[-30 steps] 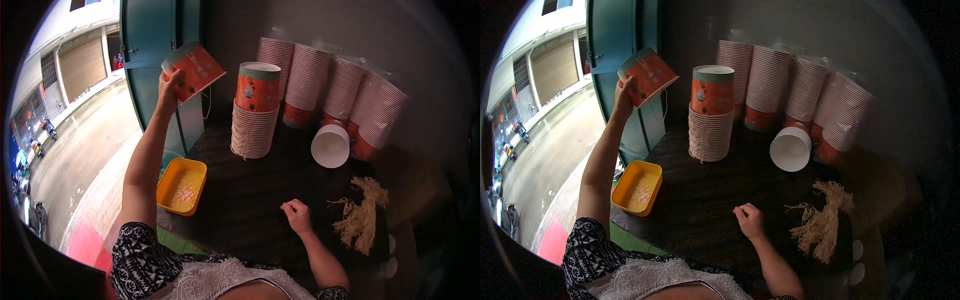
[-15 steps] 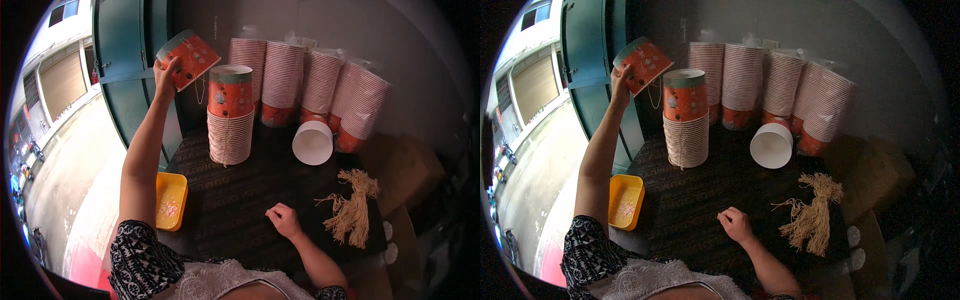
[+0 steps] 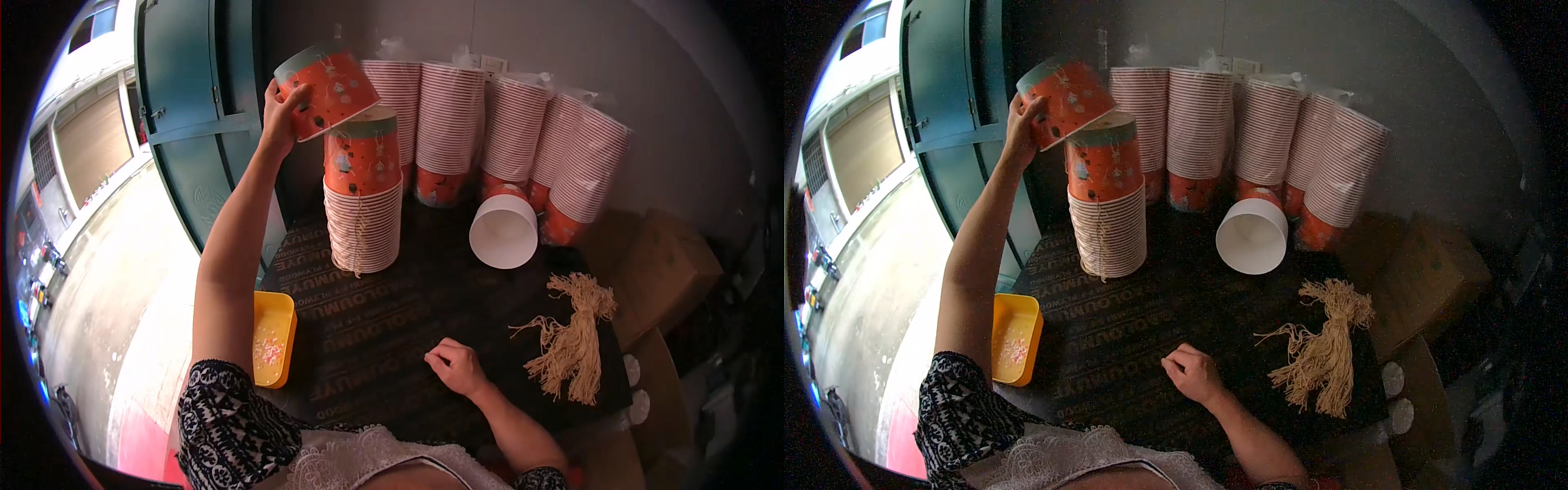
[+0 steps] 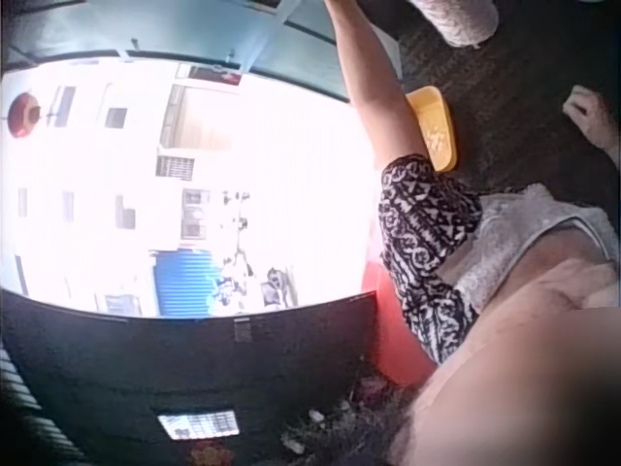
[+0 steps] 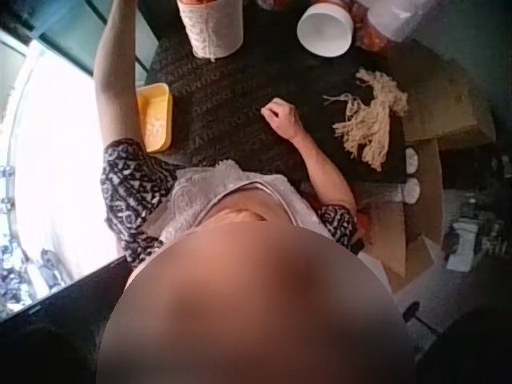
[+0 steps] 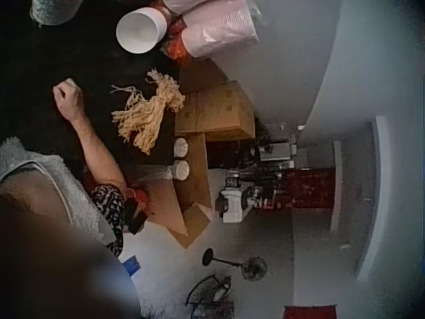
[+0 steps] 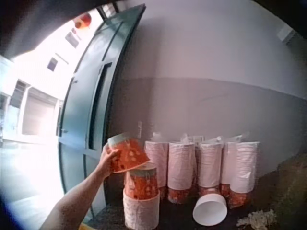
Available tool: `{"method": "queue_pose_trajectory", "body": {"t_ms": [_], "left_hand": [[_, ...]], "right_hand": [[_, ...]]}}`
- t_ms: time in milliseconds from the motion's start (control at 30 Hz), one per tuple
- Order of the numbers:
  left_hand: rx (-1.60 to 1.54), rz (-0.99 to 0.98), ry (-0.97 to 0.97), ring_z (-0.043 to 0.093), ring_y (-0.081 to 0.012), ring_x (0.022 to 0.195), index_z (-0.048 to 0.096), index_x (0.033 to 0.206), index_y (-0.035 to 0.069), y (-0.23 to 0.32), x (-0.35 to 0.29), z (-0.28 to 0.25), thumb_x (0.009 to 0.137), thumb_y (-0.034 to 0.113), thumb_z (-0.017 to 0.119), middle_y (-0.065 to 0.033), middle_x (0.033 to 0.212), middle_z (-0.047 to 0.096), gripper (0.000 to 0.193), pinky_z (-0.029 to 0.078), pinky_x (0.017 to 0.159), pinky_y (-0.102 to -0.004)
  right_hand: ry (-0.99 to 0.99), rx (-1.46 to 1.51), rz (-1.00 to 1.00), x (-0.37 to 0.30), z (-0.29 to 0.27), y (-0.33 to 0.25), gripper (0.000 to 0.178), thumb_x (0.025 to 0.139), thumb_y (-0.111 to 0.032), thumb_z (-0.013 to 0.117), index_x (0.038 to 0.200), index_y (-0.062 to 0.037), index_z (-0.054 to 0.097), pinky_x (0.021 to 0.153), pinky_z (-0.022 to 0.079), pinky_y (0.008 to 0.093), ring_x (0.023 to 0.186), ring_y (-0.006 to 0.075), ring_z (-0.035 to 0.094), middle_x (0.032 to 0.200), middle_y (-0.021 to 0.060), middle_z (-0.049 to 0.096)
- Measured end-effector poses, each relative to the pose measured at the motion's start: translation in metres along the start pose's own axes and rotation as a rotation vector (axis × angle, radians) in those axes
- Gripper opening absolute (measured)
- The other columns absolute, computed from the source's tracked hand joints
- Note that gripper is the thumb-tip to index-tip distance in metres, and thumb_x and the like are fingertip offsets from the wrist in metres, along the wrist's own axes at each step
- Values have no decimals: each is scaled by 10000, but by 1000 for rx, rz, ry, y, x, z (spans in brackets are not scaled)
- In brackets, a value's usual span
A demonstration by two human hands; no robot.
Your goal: Threading pre-cut strings through pre-punched holes in paper buckets to create carrying handles.
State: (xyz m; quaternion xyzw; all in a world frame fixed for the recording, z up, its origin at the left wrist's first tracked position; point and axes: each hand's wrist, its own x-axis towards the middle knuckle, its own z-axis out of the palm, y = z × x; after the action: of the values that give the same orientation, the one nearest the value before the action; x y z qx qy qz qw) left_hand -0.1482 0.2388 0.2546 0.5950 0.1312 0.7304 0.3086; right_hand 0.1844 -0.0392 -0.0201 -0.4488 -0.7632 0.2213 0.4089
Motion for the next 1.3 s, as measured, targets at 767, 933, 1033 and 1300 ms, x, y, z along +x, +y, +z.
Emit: {"method": "queue_pose_trajectory", "body": {"t_ms": [767, 933, 1033, 1300], "left_hand": [[258, -95, -159, 568, -262, 1042, 65, 1405, -64, -22, -9, 26, 691, 228, 814, -204, 1189, 495, 1076, 497, 878, -362], [298, -105, -160, 517, -286, 1119, 59, 1414, -63, -30, -15, 26, 671, 269, 829, -226, 1274, 414, 1120, 469, 923, -368], [289, -116, -163, 504, -290, 1138, 58, 1414, -61, -31, -18, 26, 659, 269, 836, -226, 1288, 402, 1133, 455, 943, -376], [286, -134, -173, 497, -300, 1151, 65, 1415, -46, -26, -29, 35, 640, 264, 847, -223, 1283, 418, 1144, 449, 954, -396]], "right_hand": [[-19, -30, -40, 1, -1, -3, 107, 821, -92, 640, 793, 10, 623, 560, 476, 342, 664, 248, 604, 752, 117, 587], [-22, -28, -4, 4, -3, -8, 64, 784, -33, 642, 764, 25, 626, 594, 483, 317, 682, 266, 612, 743, 132, 603], [-23, -22, -3, 4, -3, -9, 65, 784, -34, 642, 763, 26, 626, 592, 483, 317, 678, 264, 611, 744, 132, 604], [-16, -20, 2, 3, -3, -8, 70, 786, -38, 644, 761, 26, 628, 583, 482, 316, 675, 258, 612, 745, 131, 603]]}}
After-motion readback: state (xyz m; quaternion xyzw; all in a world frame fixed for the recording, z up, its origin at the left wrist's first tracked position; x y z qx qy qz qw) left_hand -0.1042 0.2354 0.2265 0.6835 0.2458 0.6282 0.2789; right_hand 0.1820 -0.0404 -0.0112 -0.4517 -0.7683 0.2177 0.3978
